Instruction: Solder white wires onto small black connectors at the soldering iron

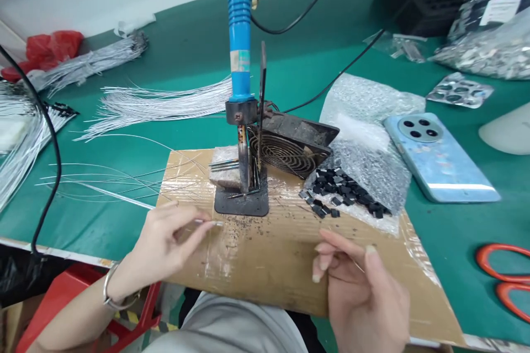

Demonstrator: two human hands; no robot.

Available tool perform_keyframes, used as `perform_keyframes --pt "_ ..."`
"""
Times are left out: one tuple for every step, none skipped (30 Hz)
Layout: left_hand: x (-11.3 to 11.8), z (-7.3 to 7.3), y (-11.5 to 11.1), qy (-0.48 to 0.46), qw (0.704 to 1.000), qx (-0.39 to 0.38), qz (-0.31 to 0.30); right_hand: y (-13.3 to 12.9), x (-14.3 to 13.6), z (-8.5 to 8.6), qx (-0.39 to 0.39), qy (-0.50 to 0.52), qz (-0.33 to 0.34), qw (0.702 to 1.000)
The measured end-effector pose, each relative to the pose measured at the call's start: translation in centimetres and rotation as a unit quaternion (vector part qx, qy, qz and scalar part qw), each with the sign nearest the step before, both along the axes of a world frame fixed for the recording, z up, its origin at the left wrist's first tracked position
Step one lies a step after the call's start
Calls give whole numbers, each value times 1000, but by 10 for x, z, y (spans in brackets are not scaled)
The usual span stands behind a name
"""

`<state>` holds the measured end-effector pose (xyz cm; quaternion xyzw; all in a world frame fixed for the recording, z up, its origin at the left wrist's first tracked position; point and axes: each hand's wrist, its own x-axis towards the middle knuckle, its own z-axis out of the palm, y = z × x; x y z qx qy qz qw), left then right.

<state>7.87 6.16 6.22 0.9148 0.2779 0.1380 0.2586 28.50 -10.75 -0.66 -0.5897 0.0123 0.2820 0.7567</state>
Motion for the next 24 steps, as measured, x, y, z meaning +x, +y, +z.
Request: perform_keyframes --pt "0 -5 8 -5 1000 -9 17 -1 0 0 -5 1 1 1000" --pt "-1 -10 16 -10 999 -13 29 -2 -1 -1 -9 1 4 1000" --pt "-3 -15 23 -13 999 -8 36 -2 -2 -1 -13 0 10 1000" --pt "-5 -19 29 -13 999 7 40 -2 -3 -1 -16 -2 14 1000" --pt "-8 -22 34 -13 999 28 44 -2 -4 -1 -18 -5 17 1000" --pt "-10 -24 39 -11 997 49 50 -2 -5 -1 -20 -9 19 1000" --pt "-13 -25 42 -7 996 71 56 -2 -6 -1 -20 -13 18 1000" --pt "-15 -26 46 -3 994 88 63 -1 -6 -1 -22 -17 17 999" --pt "-17 -26 49 2 992 103 68 -1 -5 -1 -23 -19 15 999" --pt "-18 -26 54 8 990 118 73 -1 -5 -2 -24 -20 16 999" --pt "-19 -25 60 12 988 135 78 -1 -5 -2 -25 -18 17 999" --pt "-18 -25 68 15 985 153 84 -1 -4 -3 -27 -15 18 999" --pt "-16 -25 79 19 981 171 90 -2 -4 -4 -28 -11 19 999" --pt "-13 -26 92 23 977 191 95 -2 -4 -5 -30 -6 22 999" --pt "-9 -28 107 29 972 210 99 -3 -3 -5 -31 -2 23 999" --pt "-4 -30 123 41 969 225 97 -3 -3 -6 -33 1 24 999" --pt "2 -34 140 55 966 237 88 -3 -3 -7 -32 2 24 999" --pt "9 -37 157 72 964 245 72 -3 -3 -7 -31 0 23 999" --pt "16 -41 173 89 963 250 55 -3 -3 -7 -29 -4 21 999" --pt "25 -45 187 105 961 252 38 -2 -3 -7 -29 -11 17 999" --pt "33 -50 200 118 959 255 26 -1 -3 -6 -29 -18 18 999" --pt "42 -53 211 129 958 257 18 0 -3 -6 -32 -26 18 999" --pt "49 -57 220 138 956 259 14 2 -2 -5 -34 -33 17 999" --pt "56 -60 226 144 955 260 13 3 -2 -3 -38 -39 17 998"
